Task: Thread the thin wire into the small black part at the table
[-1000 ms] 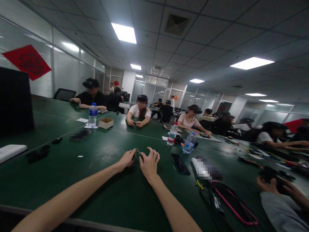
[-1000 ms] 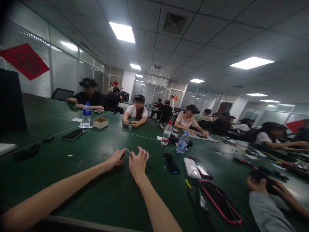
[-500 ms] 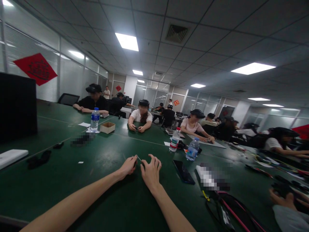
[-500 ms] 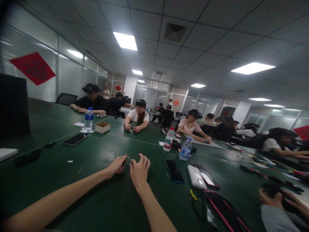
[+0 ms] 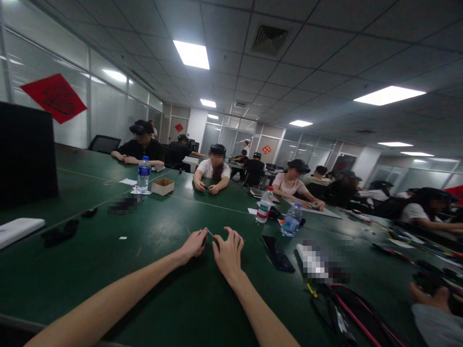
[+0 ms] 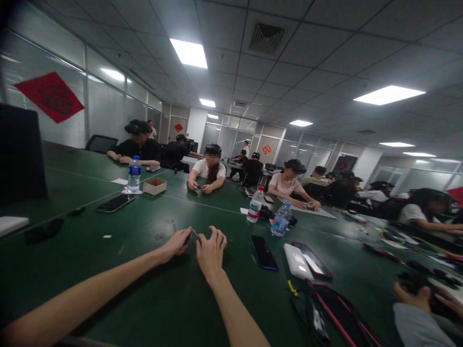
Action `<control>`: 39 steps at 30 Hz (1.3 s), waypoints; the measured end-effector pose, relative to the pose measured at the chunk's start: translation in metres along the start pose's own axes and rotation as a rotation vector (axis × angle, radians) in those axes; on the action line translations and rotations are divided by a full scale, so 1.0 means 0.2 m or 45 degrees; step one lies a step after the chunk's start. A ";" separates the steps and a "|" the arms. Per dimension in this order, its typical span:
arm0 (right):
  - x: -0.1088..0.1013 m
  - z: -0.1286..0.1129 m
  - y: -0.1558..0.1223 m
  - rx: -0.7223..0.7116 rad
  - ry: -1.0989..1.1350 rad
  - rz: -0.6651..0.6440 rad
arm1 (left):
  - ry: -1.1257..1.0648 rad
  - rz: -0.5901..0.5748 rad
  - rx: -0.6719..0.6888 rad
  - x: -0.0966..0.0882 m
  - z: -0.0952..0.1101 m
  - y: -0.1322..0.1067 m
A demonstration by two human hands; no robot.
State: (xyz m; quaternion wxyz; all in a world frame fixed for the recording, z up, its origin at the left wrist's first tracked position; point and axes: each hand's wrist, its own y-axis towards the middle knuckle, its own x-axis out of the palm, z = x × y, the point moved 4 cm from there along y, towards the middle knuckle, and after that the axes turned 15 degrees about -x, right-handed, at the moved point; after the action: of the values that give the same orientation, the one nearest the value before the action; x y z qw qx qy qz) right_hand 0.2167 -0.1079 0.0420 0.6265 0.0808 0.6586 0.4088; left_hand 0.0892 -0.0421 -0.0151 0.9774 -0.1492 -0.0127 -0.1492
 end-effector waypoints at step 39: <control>0.01 0.01 -0.01 -0.030 0.056 -0.049 | 0.049 -0.006 0.022 0.02 0.02 -0.04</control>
State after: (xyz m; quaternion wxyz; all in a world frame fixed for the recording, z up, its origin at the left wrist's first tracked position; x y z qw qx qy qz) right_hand 0.2193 -0.1066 0.0405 0.6207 0.0518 0.6688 0.4060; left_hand 0.0904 -0.0483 -0.0083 0.9784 -0.1377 0.0044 -0.1541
